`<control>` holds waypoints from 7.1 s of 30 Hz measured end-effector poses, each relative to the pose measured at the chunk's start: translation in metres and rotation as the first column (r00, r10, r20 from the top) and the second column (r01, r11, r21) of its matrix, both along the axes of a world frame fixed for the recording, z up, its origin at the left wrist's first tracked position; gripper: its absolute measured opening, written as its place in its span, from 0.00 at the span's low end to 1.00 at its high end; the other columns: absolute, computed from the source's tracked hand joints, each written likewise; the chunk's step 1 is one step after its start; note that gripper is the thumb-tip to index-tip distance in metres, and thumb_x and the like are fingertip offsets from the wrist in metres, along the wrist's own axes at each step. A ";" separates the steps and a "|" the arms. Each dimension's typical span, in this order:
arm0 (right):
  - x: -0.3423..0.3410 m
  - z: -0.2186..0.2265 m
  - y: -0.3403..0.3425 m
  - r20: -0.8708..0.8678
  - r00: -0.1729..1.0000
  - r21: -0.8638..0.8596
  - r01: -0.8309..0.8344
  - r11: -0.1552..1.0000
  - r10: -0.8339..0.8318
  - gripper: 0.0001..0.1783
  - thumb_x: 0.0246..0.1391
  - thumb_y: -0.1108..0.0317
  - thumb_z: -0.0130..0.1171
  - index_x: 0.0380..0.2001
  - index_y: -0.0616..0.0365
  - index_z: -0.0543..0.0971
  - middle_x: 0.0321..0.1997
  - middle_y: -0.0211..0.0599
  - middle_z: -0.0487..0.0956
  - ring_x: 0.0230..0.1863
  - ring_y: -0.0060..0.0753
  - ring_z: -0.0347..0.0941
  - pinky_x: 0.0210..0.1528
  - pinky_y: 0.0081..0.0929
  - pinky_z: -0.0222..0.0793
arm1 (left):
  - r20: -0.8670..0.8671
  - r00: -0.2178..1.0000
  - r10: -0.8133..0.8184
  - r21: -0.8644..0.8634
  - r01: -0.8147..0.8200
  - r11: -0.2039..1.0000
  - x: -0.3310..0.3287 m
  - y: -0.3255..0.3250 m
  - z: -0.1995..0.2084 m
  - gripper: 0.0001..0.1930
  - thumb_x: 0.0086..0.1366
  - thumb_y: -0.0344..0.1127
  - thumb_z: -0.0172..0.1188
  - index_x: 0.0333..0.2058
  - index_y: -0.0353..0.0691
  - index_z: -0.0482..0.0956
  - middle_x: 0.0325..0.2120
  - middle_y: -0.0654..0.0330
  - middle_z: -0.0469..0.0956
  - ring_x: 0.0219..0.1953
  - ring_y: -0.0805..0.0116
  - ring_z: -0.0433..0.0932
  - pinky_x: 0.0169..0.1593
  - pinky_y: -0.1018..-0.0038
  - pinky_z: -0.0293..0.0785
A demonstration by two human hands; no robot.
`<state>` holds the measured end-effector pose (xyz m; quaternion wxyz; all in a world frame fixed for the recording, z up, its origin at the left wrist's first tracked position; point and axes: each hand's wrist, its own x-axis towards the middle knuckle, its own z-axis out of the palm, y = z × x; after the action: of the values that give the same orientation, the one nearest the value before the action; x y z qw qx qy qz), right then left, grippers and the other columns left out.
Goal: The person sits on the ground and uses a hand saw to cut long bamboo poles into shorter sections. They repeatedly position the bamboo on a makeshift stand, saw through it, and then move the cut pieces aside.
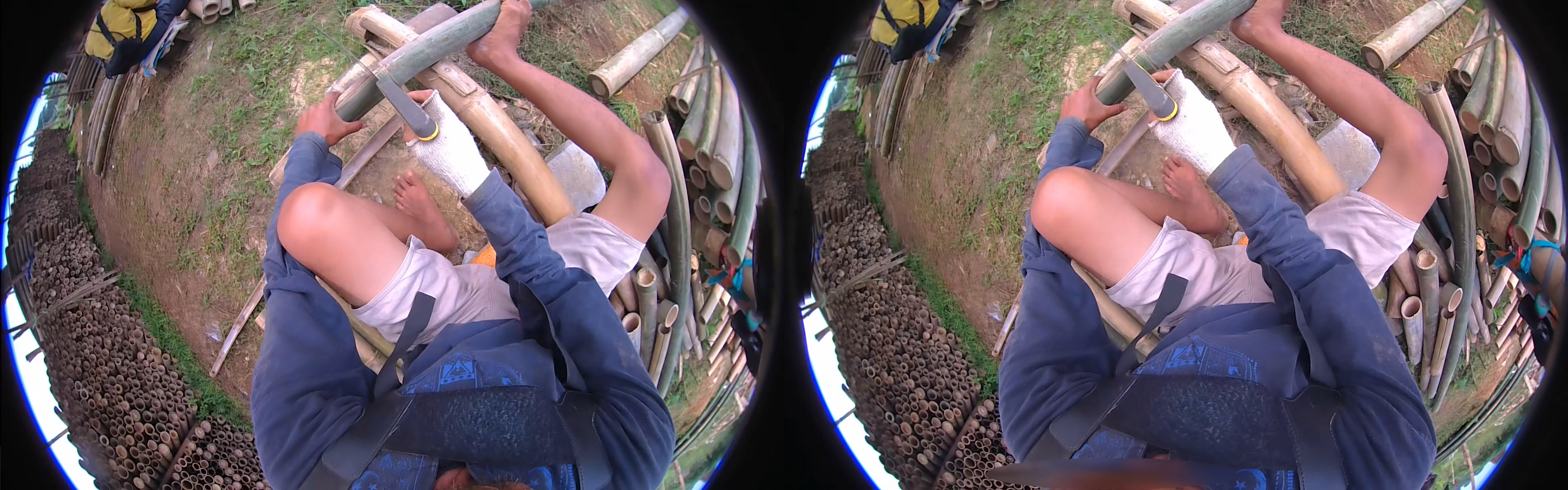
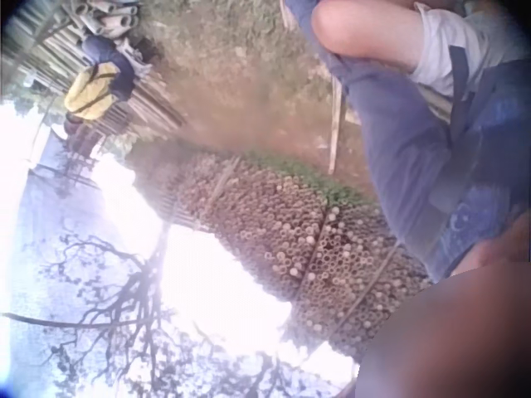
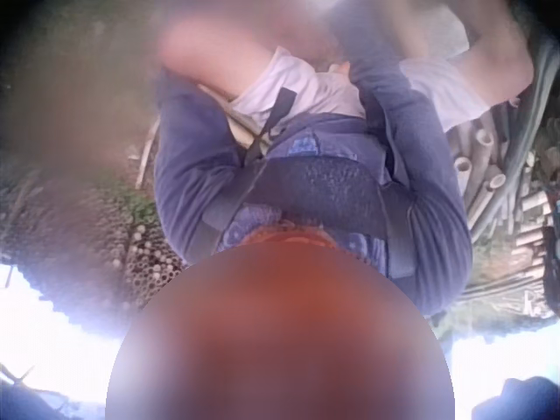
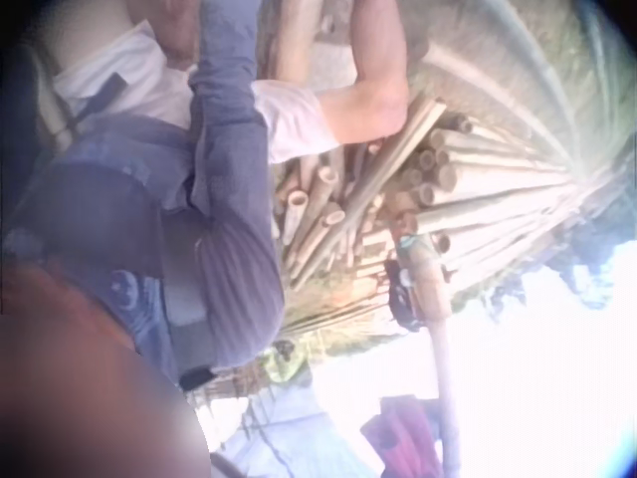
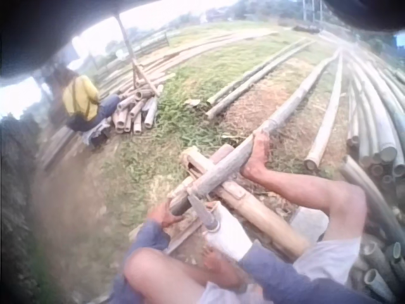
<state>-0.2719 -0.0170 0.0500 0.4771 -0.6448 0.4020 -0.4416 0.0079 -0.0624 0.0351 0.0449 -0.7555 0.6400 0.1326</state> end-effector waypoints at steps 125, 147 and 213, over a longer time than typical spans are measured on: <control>-0.049 0.023 0.050 -0.158 0.987 -0.013 -0.024 1.000 0.022 0.30 0.55 0.79 0.62 0.63 0.61 0.73 0.58 0.45 0.79 0.53 0.39 0.80 0.56 0.31 0.74 | 0.041 0.999 0.000 -0.007 0.000 1.000 -0.003 0.008 -0.010 0.48 0.54 0.71 0.71 0.66 0.48 0.73 0.50 0.43 0.86 0.52 0.45 0.86 0.59 0.54 0.81; -0.013 0.005 -0.006 -0.044 0.993 -0.076 -0.113 0.991 0.109 0.23 0.65 0.74 0.62 0.62 0.60 0.72 0.53 0.42 0.79 0.51 0.36 0.78 0.56 0.30 0.74 | 0.077 0.997 -0.020 -0.080 0.026 0.996 0.001 0.007 -0.009 0.49 0.54 0.73 0.70 0.66 0.47 0.73 0.48 0.43 0.87 0.51 0.44 0.87 0.57 0.52 0.82; -0.156 0.070 0.165 -0.431 0.901 -0.045 -0.075 0.996 0.048 0.33 0.55 0.80 0.60 0.66 0.63 0.69 0.60 0.45 0.75 0.45 0.35 0.75 0.52 0.30 0.72 | 0.159 0.982 0.098 -0.230 -0.060 0.971 0.029 0.065 -0.041 0.45 0.53 0.76 0.70 0.62 0.56 0.76 0.52 0.57 0.87 0.49 0.52 0.88 0.52 0.54 0.85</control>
<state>-0.4275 0.1481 0.1204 0.3707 -0.7527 0.4632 -0.2856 0.0373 0.0030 -0.0062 0.0082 -0.7891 0.6141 -0.0032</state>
